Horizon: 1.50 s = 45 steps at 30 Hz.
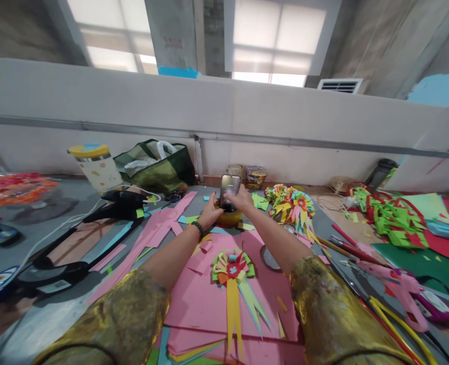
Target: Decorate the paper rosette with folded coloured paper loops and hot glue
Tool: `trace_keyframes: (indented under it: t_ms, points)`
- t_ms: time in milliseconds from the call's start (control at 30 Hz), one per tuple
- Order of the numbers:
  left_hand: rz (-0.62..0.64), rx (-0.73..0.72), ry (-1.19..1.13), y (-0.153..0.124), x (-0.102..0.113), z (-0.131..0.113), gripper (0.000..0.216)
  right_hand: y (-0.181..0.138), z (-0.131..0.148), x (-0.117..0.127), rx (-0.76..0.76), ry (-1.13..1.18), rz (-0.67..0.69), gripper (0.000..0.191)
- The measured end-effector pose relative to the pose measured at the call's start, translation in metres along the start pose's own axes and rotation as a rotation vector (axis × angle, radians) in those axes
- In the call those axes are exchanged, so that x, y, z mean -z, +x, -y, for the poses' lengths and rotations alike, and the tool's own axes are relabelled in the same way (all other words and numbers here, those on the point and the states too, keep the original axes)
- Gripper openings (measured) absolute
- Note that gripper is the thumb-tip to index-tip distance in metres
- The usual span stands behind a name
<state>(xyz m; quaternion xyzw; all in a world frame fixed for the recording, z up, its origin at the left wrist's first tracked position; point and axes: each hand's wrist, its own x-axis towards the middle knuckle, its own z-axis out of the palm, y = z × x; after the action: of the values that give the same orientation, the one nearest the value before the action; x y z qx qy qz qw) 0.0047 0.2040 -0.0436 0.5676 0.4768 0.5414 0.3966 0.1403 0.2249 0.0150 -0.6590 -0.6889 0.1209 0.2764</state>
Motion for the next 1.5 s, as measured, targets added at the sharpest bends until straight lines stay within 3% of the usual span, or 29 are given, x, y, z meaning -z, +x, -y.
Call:
trace_keyframes:
  t_ms: [167, 367, 533, 700, 1000, 1100, 1267, 1367, 1500]
  points:
    - [0.003, -0.003, -0.003, 0.001, -0.001, 0.001, 0.097, -0.002, 0.010, 0.005, -0.063, -0.040, -0.007, 0.047]
    - [0.014, -0.004, -0.010, 0.000, -0.001, 0.001, 0.094, -0.001, 0.003, -0.002, -0.039, 0.009, -0.034, 0.057]
    - [0.015, -0.011, -0.003, -0.001, 0.000, 0.000, 0.090, 0.009, -0.014, -0.005, 0.055, 0.165, -0.044, 0.039]
    - [0.023, -0.012, 0.008, -0.001, 0.002, -0.002, 0.084, 0.016, -0.028, 0.000, 0.111, 0.384, 0.046, 0.018]
    - [0.009, -0.015, 0.026, -0.001, 0.001, -0.003, 0.082, 0.015, -0.035, 0.006, 0.168, 0.454, 0.138, 0.004]
    - [-0.004, -0.016, 0.032, 0.000, 0.000, -0.002, 0.082, 0.017, -0.039, 0.009, 0.164, 0.451, 0.113, 0.012]
    - [-0.049, -0.021, 0.038, 0.001, -0.001, 0.001, 0.077, 0.012, -0.048, 0.029, 0.112, 0.421, -0.065, 0.004]
    - [-0.110, -0.040, 0.041, 0.001, 0.002, 0.001, 0.068, 0.001, -0.046, 0.047, 0.077, 0.416, -0.165, 0.021]
    - [-0.252, -0.077, 0.050, 0.006, 0.009, 0.001, 0.049, -0.019, -0.038, 0.071, 0.010, 0.454, -0.149, 0.030]
